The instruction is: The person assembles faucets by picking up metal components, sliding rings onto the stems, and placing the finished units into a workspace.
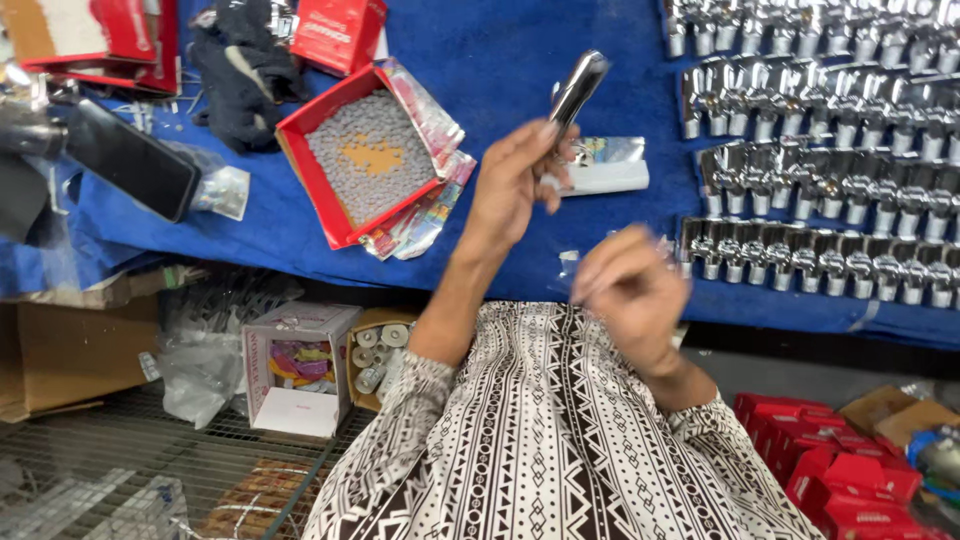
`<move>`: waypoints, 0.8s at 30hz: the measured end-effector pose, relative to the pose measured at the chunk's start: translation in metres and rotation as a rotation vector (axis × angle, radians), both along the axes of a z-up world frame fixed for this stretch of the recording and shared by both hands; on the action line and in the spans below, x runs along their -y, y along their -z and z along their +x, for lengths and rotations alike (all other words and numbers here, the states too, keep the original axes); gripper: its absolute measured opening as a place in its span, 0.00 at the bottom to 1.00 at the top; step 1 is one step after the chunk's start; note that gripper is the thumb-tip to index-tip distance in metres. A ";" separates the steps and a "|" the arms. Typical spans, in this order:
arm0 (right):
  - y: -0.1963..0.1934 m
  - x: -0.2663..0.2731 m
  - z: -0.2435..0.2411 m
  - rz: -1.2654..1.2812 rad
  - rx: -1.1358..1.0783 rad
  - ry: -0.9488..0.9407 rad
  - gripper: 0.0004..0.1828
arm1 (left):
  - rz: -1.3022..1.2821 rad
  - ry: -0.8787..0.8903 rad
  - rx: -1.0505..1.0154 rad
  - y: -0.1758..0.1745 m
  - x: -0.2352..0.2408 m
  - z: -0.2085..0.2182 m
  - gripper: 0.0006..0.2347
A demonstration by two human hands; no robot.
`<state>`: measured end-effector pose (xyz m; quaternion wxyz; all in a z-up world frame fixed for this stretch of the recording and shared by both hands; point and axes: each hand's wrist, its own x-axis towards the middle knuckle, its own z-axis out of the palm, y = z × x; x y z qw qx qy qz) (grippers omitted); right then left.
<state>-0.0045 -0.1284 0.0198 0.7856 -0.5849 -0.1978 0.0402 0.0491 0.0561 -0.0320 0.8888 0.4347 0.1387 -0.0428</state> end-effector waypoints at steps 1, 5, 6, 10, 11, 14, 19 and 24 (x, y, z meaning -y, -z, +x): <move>0.008 0.006 0.011 0.139 -0.101 0.088 0.07 | -0.243 0.096 -0.015 -0.001 -0.003 -0.011 0.16; 0.037 0.037 0.052 0.508 -0.527 0.135 0.12 | -0.300 0.200 -0.058 -0.006 0.009 -0.050 0.15; 0.044 0.041 0.057 0.567 -0.593 0.084 0.13 | -0.287 0.213 -0.067 -0.006 0.012 -0.057 0.15; 0.059 0.042 0.053 0.582 -0.677 -0.030 0.12 | -0.081 0.197 -0.036 -0.004 0.019 -0.061 0.16; 0.060 0.042 0.052 0.581 -0.681 -0.037 0.11 | -0.074 0.204 -0.033 -0.005 0.019 -0.059 0.16; 0.064 0.042 0.048 0.574 -0.684 -0.043 0.10 | -0.082 0.234 -0.022 -0.011 0.014 -0.056 0.17; 0.068 0.048 0.050 0.578 -0.671 -0.015 0.10 | -0.280 0.306 0.012 -0.021 0.008 -0.054 0.19; 0.071 0.049 0.050 0.643 -0.679 -0.073 0.12 | -0.387 0.299 0.002 -0.011 0.009 -0.057 0.17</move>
